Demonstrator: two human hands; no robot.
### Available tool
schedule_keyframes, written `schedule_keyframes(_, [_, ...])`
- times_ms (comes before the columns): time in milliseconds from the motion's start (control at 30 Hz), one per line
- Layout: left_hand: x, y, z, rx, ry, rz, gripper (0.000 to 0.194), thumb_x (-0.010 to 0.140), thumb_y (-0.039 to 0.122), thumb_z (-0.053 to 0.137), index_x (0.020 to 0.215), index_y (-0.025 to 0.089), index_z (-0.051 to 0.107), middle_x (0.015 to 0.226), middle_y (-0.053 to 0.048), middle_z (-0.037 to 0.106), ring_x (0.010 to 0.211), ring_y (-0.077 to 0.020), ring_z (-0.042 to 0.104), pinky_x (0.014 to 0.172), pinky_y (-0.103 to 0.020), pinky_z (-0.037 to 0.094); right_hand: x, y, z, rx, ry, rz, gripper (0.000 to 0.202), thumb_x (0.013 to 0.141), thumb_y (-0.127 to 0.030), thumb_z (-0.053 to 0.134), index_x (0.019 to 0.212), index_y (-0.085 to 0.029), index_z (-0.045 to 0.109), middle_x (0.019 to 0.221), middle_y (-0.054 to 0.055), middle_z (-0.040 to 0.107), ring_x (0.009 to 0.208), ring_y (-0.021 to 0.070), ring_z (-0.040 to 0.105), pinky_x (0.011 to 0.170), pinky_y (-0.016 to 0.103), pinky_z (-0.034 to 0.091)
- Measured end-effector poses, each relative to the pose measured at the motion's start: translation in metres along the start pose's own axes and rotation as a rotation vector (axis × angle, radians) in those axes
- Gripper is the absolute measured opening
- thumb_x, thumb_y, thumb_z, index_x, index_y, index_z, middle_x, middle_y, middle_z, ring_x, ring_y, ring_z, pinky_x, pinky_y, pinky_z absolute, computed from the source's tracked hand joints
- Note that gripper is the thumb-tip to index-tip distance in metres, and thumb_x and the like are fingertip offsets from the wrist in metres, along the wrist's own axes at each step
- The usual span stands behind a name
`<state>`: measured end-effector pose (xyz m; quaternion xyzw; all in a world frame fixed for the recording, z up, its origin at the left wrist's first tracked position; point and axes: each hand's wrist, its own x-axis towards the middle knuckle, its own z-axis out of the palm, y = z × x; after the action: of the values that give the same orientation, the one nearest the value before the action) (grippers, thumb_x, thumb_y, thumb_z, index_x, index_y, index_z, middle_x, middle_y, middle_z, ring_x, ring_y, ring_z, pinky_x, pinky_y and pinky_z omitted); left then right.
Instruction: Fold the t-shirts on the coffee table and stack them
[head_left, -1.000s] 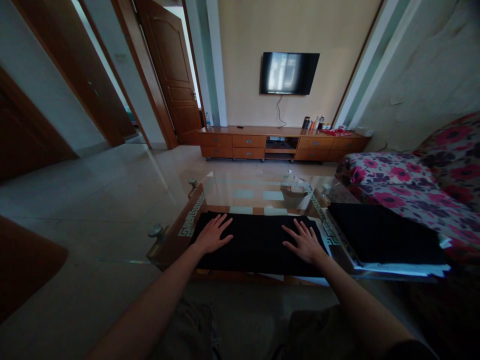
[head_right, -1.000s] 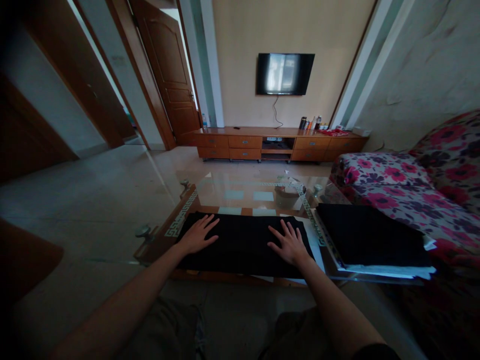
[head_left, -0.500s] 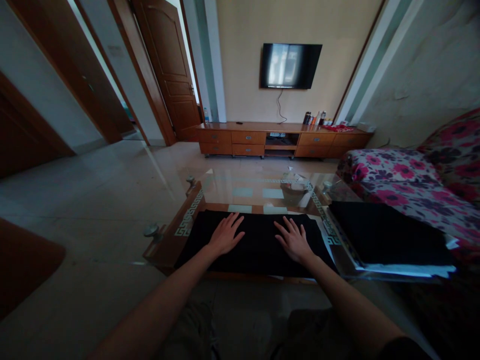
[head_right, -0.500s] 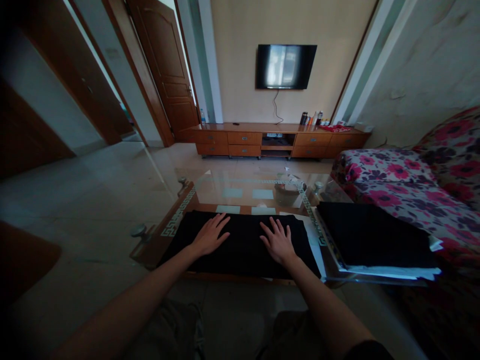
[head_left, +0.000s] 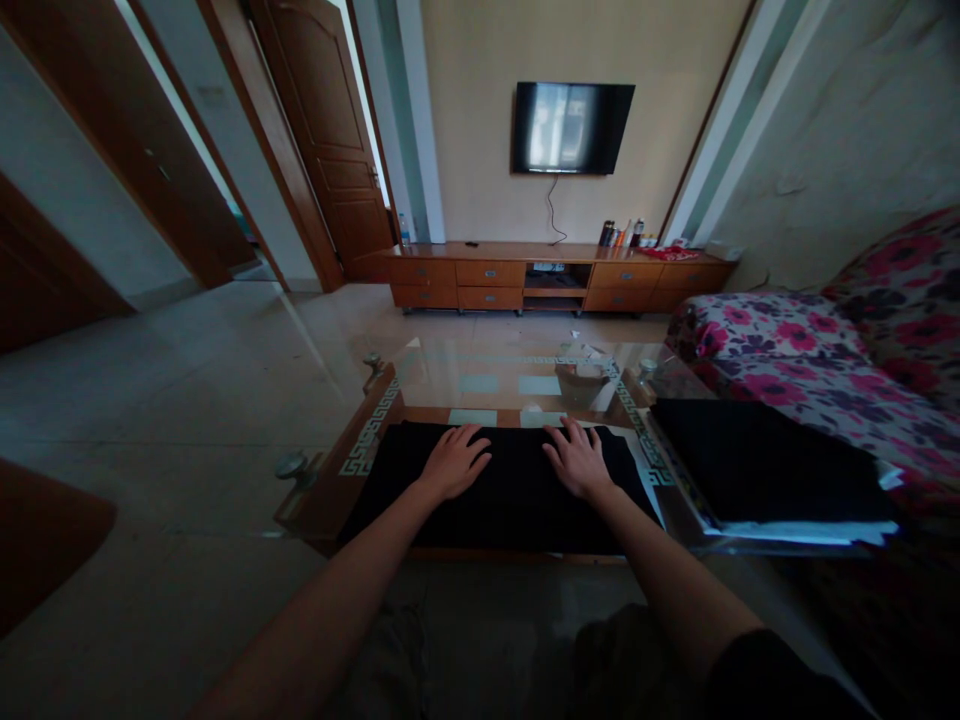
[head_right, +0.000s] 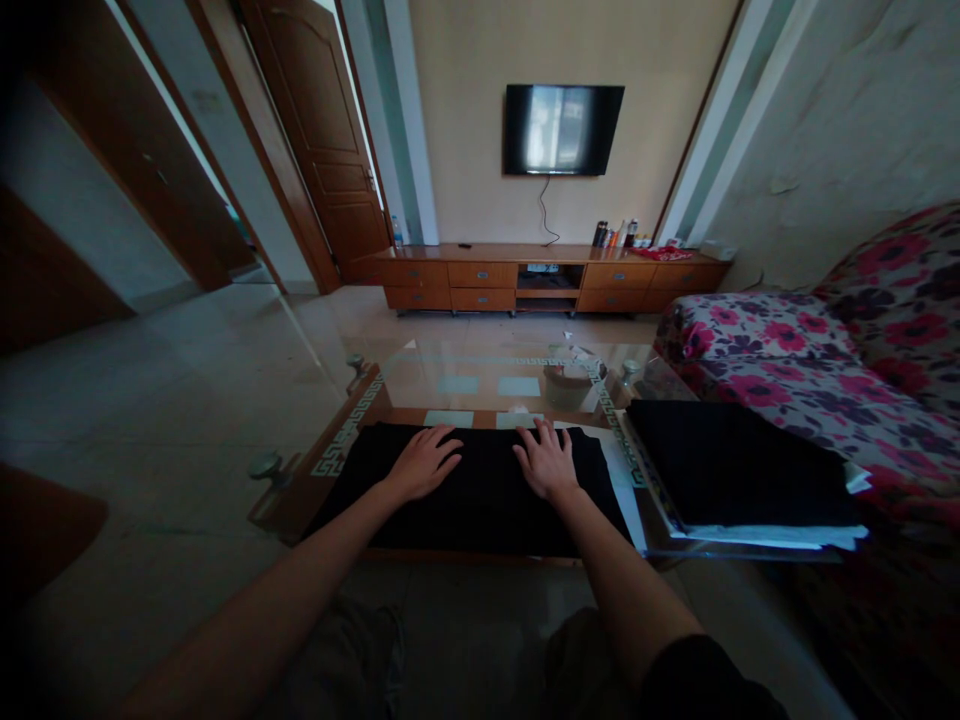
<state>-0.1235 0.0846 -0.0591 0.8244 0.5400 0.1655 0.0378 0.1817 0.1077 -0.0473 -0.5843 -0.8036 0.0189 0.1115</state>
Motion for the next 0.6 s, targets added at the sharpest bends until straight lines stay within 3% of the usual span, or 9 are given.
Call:
schedule_keyframes(133, [0.006,-0.007,0.008,0.037,-0.039,-0.094,0.066,0.096,0.066,0.040,0.154,0.034,0.041,0.165,-0.006,0.031,0.153,-0.0312,0.023,0.124,-0.052,0.014,0.009,0.016,0.010,-0.083,-0.060,0.102,0.064,0.099,-0.068,0.030,0.157,-0.042,0.033,0.168,0.005,0.019,0.154,0.0382,0.008,0.117,0.067,0.006])
schedule_keyframes(300, [0.006,-0.015,0.011,0.069,-0.111,-0.147,0.077,0.092,0.077,0.034,0.158,0.037,0.032,0.168,-0.003,0.022,0.155,-0.0282,0.016,0.125,-0.049,0.010,0.006,0.027,0.014,-0.156,-0.116,0.260,0.082,0.089,-0.084,0.024,0.160,-0.042,0.023,0.170,0.005,0.010,0.151,0.0477,0.006,0.112,0.073,0.007])
schedule_keyframes(433, [0.001,-0.025,0.008,0.103,-0.083,-0.183,0.083,0.090,0.080,0.033,0.159,0.033,0.030,0.169,-0.004,0.019,0.156,-0.0282,0.012,0.125,-0.048,0.012,0.005,0.034,0.014,-0.167,-0.118,0.307,0.080,0.091,-0.081,0.016,0.161,-0.041,0.019,0.171,0.003,0.007,0.152,0.0430,0.007,0.115,0.068,0.010])
schedule_keyframes(600, [-0.008,-0.046,0.003,0.165,-0.035,-0.302,0.086,0.092,0.077,0.031,0.159,0.024,0.031,0.169,-0.009,0.019,0.155,-0.0319,0.016,0.123,-0.048,0.018,0.009,0.035,0.018,-0.170,-0.111,0.335,0.082,0.094,-0.077,0.017,0.162,-0.032,0.022,0.171,0.006,0.008,0.154,0.0383,0.005,0.118,0.064,0.005])
